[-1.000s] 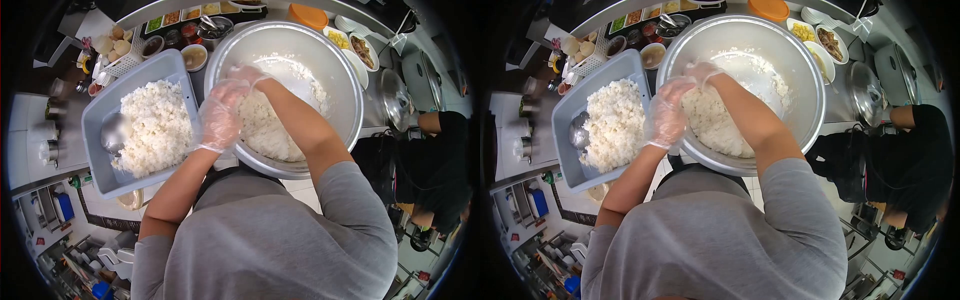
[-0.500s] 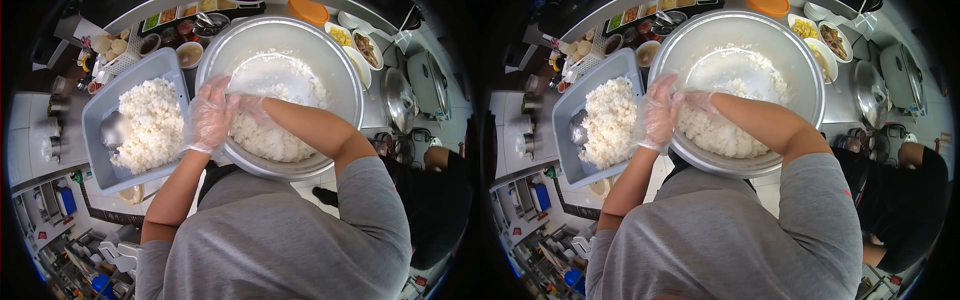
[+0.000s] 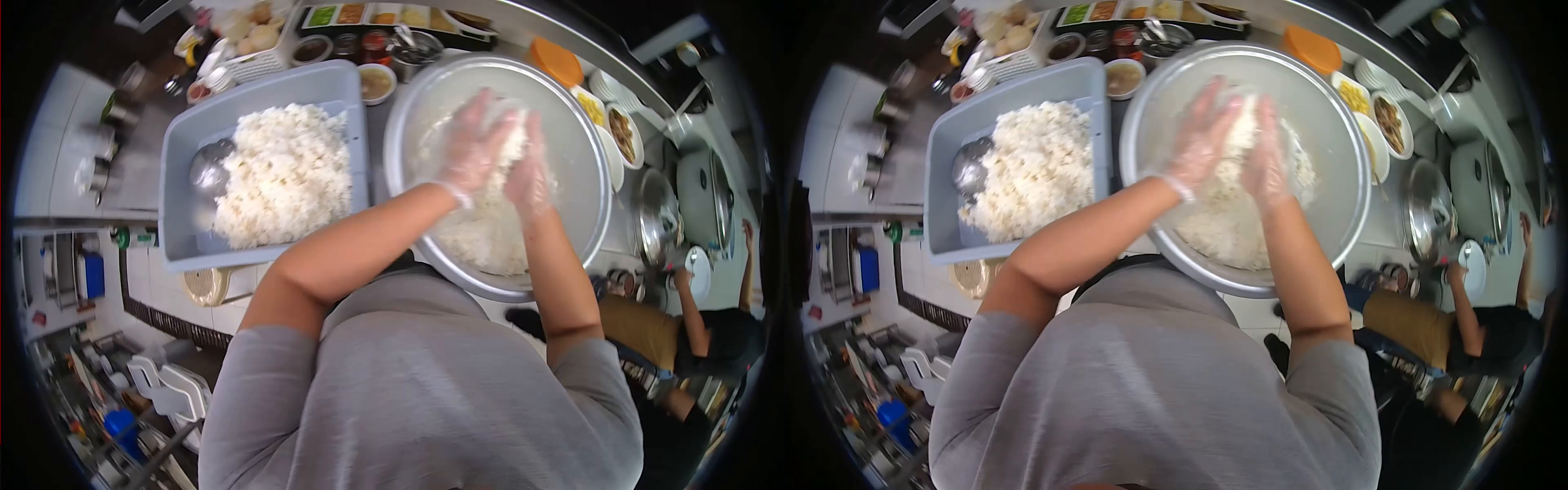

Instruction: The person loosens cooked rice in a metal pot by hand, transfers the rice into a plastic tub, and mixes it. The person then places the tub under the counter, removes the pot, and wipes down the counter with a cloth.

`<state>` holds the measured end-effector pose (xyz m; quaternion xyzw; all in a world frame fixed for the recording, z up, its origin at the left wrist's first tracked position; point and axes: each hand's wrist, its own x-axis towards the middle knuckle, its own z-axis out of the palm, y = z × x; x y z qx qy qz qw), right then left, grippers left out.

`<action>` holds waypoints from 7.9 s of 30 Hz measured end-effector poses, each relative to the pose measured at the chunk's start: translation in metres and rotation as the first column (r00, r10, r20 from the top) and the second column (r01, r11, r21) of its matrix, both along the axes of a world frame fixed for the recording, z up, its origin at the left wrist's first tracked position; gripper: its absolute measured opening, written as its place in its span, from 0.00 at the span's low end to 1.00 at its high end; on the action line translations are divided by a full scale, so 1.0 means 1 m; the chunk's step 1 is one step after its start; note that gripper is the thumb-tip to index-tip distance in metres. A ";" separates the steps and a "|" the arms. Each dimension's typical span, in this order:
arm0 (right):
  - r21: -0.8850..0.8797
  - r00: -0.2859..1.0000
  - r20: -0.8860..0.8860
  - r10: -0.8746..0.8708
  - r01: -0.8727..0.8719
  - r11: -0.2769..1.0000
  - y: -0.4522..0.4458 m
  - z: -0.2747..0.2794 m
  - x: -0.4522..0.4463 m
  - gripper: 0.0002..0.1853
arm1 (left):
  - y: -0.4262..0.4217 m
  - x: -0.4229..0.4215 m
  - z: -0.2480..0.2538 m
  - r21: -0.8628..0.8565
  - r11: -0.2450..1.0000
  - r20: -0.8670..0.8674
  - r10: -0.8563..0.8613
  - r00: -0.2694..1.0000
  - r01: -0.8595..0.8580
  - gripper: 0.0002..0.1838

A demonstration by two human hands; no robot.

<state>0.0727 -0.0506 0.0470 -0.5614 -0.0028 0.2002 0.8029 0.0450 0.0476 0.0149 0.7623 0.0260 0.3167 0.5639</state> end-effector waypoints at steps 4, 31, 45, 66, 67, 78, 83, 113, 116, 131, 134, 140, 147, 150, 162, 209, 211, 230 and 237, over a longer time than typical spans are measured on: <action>0.146 0.956 0.026 -0.291 0.284 0.948 0.012 0.042 -0.029 0.31 | -0.011 -0.015 0.067 -0.404 0.901 0.087 -0.134 0.987 0.158 0.31; -0.731 0.644 0.528 0.553 0.013 0.683 0.317 -0.066 -0.077 0.31 | 0.382 -0.168 -0.060 0.580 0.814 -0.379 0.297 0.876 -0.025 0.30; -0.726 0.491 0.581 0.649 -0.049 0.686 0.272 -0.094 -0.150 0.04 | 0.392 -0.192 -0.076 0.161 0.966 -0.574 -0.074 0.816 0.201 0.13; -0.996 0.438 0.086 0.895 0.010 0.091 0.237 -0.042 -0.171 0.21 | 0.344 -0.226 -0.056 0.562 0.520 -0.725 -0.065 0.686 0.643 0.19; -0.975 0.461 0.187 0.867 -0.020 0.221 0.235 -0.049 -0.162 0.21 | 0.348 -0.223 -0.057 0.528 0.560 -0.706 -0.128 0.696 0.639 0.19; -0.751 0.753 0.354 0.555 -0.125 0.648 0.259 0.006 -0.138 0.25 | 0.383 -0.194 -0.031 0.319 0.889 -0.570 -0.097 0.816 0.328 0.19; -0.882 0.625 0.196 0.755 -0.223 0.414 0.267 0.035 -0.151 0.30 | 0.361 -0.203 0.050 0.487 0.738 -0.769 0.109 0.630 0.467 0.32; -0.871 0.753 -0.472 0.459 -0.315 -0.377 -0.111 -0.073 0.068 0.33 | 0.061 -0.100 0.041 0.577 0.622 -0.541 -0.195 0.818 0.530 0.13; -0.731 0.428 -0.664 0.613 -0.544 -0.412 -0.086 -0.029 0.026 0.34 | 0.059 -0.105 0.020 0.579 0.702 -0.395 -0.203 0.896 0.415 0.14; -0.219 0.467 -0.360 0.808 -0.884 0.413 0.031 -0.084 0.018 0.40 | 0.060 -0.106 0.024 0.597 0.704 -0.439 -0.114 0.891 0.384 0.22; -0.197 0.428 -0.463 0.776 -0.904 0.381 0.044 -0.102 0.021 0.37 | 0.062 -0.106 0.030 0.598 0.687 -0.479 -0.106 0.871 0.413 0.24; -0.277 0.525 -0.201 0.827 -0.840 0.466 0.027 -0.112 0.012 0.34 | 0.065 -0.103 0.035 0.623 0.676 -0.382 -0.174 0.908 0.392 0.29; -0.010 0.783 -0.534 0.320 -0.384 0.923 0.020 0.015 -0.001 0.25 | 0.053 -0.085 0.039 0.007 0.998 -0.300 -0.054 0.952 0.059 0.33; 0.287 0.837 -0.380 0.394 -0.298 0.910 -0.006 -0.016 0.016 0.24 | 0.028 -0.052 0.013 -0.659 0.751 -0.312 -0.311 0.898 0.031 0.36; -0.166 0.853 0.473 -0.220 0.332 0.928 0.035 0.053 -0.056 0.33 | 0.025 -0.033 0.096 -0.949 0.135 0.217 -0.373 0.902 0.284 0.36; -0.955 0.270 -0.046 0.962 -0.293 0.036 0.268 -0.019 -0.140 0.22 | 0.362 -0.156 0.030 0.614 0.673 -0.694 0.210 0.689 0.412 0.24; -0.891 0.263 0.099 0.960 -0.407 0.204 0.241 -0.020 -0.122 0.20 | 0.345 -0.156 0.046 0.763 0.430 -0.612 0.243 0.752 0.482 0.23; -0.554 0.655 -0.630 0.417 -0.756 0.350 -0.098 -0.071 0.001 0.43 | 0.045 -0.126 -0.003 0.665 0.608 -0.353 -0.257 0.900 0.434 0.11; -0.392 0.449 -0.559 0.697 -0.884 0.255 -0.038 -0.084 -0.012 0.42 | 0.038 -0.130 0.015 0.631 0.689 -0.341 -0.166 0.925 0.356 0.12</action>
